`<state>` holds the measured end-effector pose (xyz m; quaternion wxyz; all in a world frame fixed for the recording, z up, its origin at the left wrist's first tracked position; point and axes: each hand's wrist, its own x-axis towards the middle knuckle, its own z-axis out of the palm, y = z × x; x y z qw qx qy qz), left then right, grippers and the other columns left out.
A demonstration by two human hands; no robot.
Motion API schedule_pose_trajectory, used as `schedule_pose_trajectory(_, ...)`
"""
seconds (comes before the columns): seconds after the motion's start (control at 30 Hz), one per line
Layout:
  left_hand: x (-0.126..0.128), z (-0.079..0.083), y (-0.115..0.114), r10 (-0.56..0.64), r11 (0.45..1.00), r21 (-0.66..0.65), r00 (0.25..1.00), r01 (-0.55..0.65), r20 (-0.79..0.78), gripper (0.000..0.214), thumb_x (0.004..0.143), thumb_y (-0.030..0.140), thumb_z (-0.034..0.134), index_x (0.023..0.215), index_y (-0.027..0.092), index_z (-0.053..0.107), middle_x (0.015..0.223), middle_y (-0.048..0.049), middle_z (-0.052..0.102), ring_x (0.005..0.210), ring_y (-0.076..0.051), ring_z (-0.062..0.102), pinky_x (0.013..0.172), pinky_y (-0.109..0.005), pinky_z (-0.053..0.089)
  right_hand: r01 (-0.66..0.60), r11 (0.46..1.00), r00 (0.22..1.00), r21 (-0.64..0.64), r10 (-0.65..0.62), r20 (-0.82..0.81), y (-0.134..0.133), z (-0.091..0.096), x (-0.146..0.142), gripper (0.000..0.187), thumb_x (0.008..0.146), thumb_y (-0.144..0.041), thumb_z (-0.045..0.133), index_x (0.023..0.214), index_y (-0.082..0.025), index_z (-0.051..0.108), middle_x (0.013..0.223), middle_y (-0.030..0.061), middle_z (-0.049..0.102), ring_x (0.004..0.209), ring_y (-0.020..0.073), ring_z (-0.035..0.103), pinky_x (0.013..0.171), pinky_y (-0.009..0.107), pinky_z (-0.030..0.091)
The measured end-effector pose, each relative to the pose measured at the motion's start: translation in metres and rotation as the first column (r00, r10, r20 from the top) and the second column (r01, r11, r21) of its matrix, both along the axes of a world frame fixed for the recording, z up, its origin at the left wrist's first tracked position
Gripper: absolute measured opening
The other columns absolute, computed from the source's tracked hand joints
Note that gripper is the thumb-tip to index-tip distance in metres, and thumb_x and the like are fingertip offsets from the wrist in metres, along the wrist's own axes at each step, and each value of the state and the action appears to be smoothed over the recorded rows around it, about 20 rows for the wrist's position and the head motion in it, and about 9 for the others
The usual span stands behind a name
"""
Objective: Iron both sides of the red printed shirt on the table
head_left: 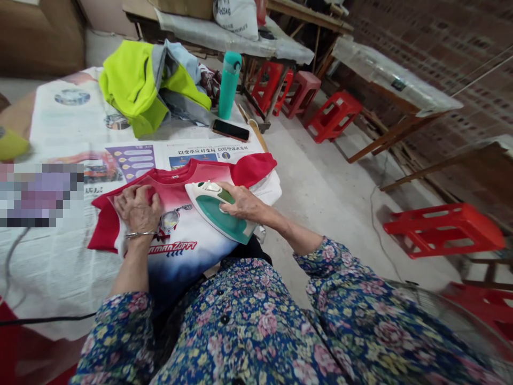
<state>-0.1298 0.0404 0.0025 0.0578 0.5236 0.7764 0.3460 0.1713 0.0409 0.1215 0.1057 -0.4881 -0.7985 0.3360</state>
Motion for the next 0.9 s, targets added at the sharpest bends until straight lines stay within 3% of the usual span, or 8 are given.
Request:
schedule_pose_trajectory(0.13,0.000,0.001,0.000,0.006,1.000,-0.012,1.000,-0.006,0.006,0.030,0.095,0.037,0.068,0.120,0.025,0.080,0.148,-0.0146,0.071,0.143,-0.042,0.056,0.139,-0.068,0.028,-0.055,0.998,0.997,0.006,0.056,-0.055,0.011,0.006,-0.010,0.070,0.086,-0.019,0.067,0.156,-0.021,0.068,0.140,0.0113,0.082,0.122,0.0333,0.077,0.111,0.051,0.060)
schedule_pose_trajectory(0.27,0.002,0.004,0.000,0.005,0.999,-0.047,1.000,-0.004,0.006,0.033,0.096,0.035,0.066,0.123,0.023,0.081,0.150,-0.0165,0.070,0.145,-0.043,0.055,0.140,-0.067,0.027,-0.094,0.995,0.994,-0.039,0.091,-0.054,0.020,0.016,-0.026,0.069,0.087,-0.018,0.069,0.155,-0.029,0.069,0.139,0.0062,0.083,0.127,0.0337,0.073,0.114,0.049,0.059)
schedule_pose_trajectory(0.47,0.004,0.004,-0.002,0.005,0.999,-0.046,1.000,-0.004,0.023,0.034,0.097,0.033,0.067,0.127,0.023,0.079,0.150,-0.0158,0.069,0.145,-0.041,0.055,0.141,-0.069,0.025,-0.204,0.979,0.979,0.005,0.204,-0.012,0.033,0.016,-0.051,0.071,0.093,-0.020,0.066,0.163,-0.017,0.061,0.141,0.0124,0.080,0.122,0.0340,0.073,0.111,0.050,0.059)
schedule_pose_trajectory(0.6,0.003,0.001,-0.003,-0.017,1.000,-0.002,1.000,0.017,0.019,0.031,0.096,0.031,0.068,0.124,0.025,0.080,0.148,-0.0154,0.071,0.143,-0.042,0.056,0.140,-0.073,0.025,-0.185,0.982,0.982,0.030,0.185,-0.024,0.039,0.008,-0.059,0.069,0.090,-0.019,0.070,0.159,-0.023,0.066,0.135,0.0084,0.082,0.123,0.0339,0.074,0.113,0.048,0.059)
schedule_pose_trajectory(0.77,0.004,0.000,-0.005,-0.022,1.000,-0.001,1.000,0.022,0.005,0.032,0.096,0.035,0.067,0.122,0.024,0.082,0.148,-0.0165,0.072,0.144,-0.043,0.057,0.139,-0.069,0.029,-0.164,0.985,0.983,0.047,0.167,-0.074,0.037,0.002,-0.056,0.067,0.088,-0.017,0.071,0.153,-0.033,0.070,0.136,0.0024,0.083,0.128,0.0314,0.074,0.116,0.046,0.058)
schedule_pose_trajectory(0.9,0.005,0.001,-0.005,-0.005,1.000,-0.004,1.000,0.005,-0.002,0.031,0.097,0.035,0.066,0.122,0.024,0.082,0.147,-0.0161,0.074,0.143,-0.043,0.058,0.139,-0.069,0.028,-0.172,0.985,0.982,0.020,0.173,-0.081,0.032,0.005,-0.053,0.068,0.091,-0.020,0.068,0.159,-0.026,0.065,0.135,0.0060,0.082,0.118,0.0297,0.075,0.111,0.048,0.061)
